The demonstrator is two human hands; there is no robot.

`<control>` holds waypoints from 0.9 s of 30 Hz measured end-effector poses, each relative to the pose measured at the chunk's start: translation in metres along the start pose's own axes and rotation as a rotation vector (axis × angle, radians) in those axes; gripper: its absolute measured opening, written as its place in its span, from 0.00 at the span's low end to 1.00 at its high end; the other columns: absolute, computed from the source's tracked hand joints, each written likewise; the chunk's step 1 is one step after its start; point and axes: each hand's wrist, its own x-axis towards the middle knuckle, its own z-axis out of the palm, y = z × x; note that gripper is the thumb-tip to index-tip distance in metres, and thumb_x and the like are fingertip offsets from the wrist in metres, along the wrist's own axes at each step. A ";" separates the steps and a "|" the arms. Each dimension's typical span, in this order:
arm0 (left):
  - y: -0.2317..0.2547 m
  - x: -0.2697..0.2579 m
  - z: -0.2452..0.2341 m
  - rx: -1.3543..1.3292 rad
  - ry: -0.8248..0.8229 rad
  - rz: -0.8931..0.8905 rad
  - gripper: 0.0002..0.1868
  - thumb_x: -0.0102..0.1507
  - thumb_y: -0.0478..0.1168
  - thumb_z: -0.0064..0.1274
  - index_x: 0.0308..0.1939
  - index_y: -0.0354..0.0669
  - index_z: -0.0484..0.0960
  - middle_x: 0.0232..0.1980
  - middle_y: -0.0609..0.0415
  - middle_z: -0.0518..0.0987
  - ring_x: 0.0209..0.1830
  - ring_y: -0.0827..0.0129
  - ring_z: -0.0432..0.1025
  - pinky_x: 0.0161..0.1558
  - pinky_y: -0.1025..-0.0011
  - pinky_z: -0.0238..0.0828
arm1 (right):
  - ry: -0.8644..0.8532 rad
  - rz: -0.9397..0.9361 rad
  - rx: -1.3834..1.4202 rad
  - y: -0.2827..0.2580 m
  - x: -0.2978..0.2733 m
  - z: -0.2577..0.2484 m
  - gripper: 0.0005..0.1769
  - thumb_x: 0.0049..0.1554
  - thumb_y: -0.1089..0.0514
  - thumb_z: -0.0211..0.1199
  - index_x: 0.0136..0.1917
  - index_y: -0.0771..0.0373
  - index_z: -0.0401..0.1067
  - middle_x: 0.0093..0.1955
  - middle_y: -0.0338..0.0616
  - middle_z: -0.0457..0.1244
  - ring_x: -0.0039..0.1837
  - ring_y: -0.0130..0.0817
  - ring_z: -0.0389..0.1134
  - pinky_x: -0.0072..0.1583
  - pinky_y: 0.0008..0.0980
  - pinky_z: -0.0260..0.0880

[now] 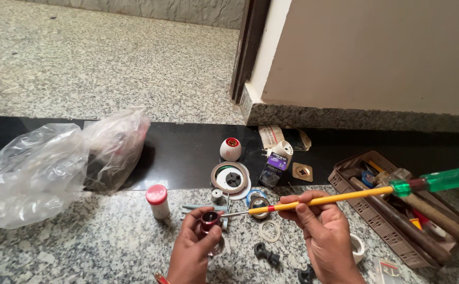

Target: The person sits on the floor and handles various small hardware items, including a plastic case, a red cylindrical object, and a screwdriver. They open the case, pick up the red object, and use the screwdriver to manipulate it before setting it down.

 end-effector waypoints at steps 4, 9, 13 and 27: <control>0.002 -0.006 0.005 0.196 0.030 0.189 0.25 0.54 0.22 0.57 0.53 0.44 0.75 0.48 0.56 0.82 0.47 0.75 0.75 0.51 0.72 0.74 | 0.029 0.060 0.054 0.003 0.009 -0.008 0.04 0.60 0.65 0.54 0.50 0.66 0.65 0.52 0.65 0.69 0.57 0.50 0.73 0.62 0.45 0.74; 0.008 -0.013 0.013 0.365 0.081 0.342 0.26 0.53 0.19 0.58 0.51 0.46 0.78 0.50 0.52 0.82 0.48 0.72 0.75 0.51 0.73 0.72 | 0.059 0.075 0.080 0.002 0.014 -0.019 0.04 0.61 0.65 0.53 0.51 0.67 0.64 0.53 0.65 0.68 0.58 0.51 0.72 0.62 0.44 0.70; 0.016 -0.017 0.021 0.373 0.114 0.351 0.27 0.51 0.19 0.57 0.49 0.48 0.76 0.55 0.55 0.84 0.53 0.74 0.78 0.54 0.72 0.75 | 0.024 0.062 0.119 0.001 0.018 -0.024 0.04 0.62 0.65 0.52 0.51 0.68 0.64 0.54 0.64 0.67 0.59 0.50 0.72 0.63 0.43 0.71; 0.009 -0.011 0.018 0.306 0.071 0.272 0.27 0.50 0.20 0.58 0.50 0.46 0.74 0.57 0.52 0.83 0.58 0.73 0.77 0.60 0.71 0.72 | 0.018 0.075 0.101 0.015 0.022 -0.034 0.04 0.62 0.66 0.52 0.51 0.67 0.64 0.55 0.64 0.67 0.60 0.52 0.71 0.61 0.45 0.70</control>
